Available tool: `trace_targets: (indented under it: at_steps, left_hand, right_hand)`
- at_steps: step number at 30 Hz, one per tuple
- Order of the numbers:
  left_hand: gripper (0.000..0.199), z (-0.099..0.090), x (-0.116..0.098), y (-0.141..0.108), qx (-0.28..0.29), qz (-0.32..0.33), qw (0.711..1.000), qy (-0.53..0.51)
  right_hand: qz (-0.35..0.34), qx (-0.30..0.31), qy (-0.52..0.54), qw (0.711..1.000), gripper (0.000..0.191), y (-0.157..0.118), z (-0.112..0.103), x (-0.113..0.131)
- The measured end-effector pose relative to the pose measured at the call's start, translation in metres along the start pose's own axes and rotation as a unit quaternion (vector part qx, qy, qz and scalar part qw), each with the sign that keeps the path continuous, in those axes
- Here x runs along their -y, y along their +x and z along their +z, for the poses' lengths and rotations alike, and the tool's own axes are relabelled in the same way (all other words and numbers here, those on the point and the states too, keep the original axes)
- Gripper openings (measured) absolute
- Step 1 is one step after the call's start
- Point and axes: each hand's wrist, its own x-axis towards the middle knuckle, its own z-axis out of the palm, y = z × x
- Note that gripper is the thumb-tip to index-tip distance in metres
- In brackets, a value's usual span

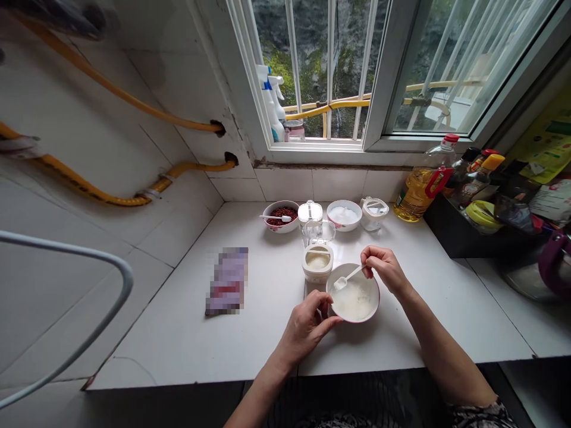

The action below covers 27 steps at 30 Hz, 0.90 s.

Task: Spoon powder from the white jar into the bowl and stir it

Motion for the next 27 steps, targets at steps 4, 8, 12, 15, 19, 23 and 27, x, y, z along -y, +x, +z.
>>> trace_targets:
  at_steps: [4, 8, 12, 15, 19, 23, 27]
  left_hand:
    - [0.022, 0.001, 0.001, -0.001, 0.003, 0.001, 1.000, 0.001]
    - [0.022, 0.001, 0.003, 0.000, 0.004, 0.001, 1.000, 0.002]
    - [0.024, 0.001, 0.003, 0.001, 0.007, -0.005, 1.000, 0.000]
    - [0.025, 0.001, 0.003, 0.000, 0.009, -0.009, 1.000, 0.003]
    - [0.026, 0.001, 0.004, -0.001, 0.010, -0.013, 1.000, 0.013]
    - [0.026, 0.002, 0.004, -0.001, 0.010, -0.012, 1.000, 0.011]
    - [0.025, 0.001, 0.002, -0.001, 0.008, -0.011, 1.000, 0.015]
  right_hand:
    - [0.006, -0.013, 0.009, 1.000, 0.006, 0.001, -0.001, 0.002]
    - [0.006, -0.018, 0.011, 1.000, 0.006, 0.002, -0.001, 0.001]
    - [0.005, -0.025, 0.011, 1.000, 0.006, 0.002, -0.001, 0.000]
    - [0.001, -0.032, 0.018, 0.999, 0.006, 0.002, -0.002, 0.000]
    - [-0.044, -0.056, 0.020, 0.997, 0.006, -0.001, 0.002, -0.001]
    - [-0.158, -0.090, -0.050, 0.982, 0.009, -0.007, 0.011, -0.005]
    - [-0.339, -0.043, -0.249, 0.906, 0.012, -0.010, 0.015, -0.010]
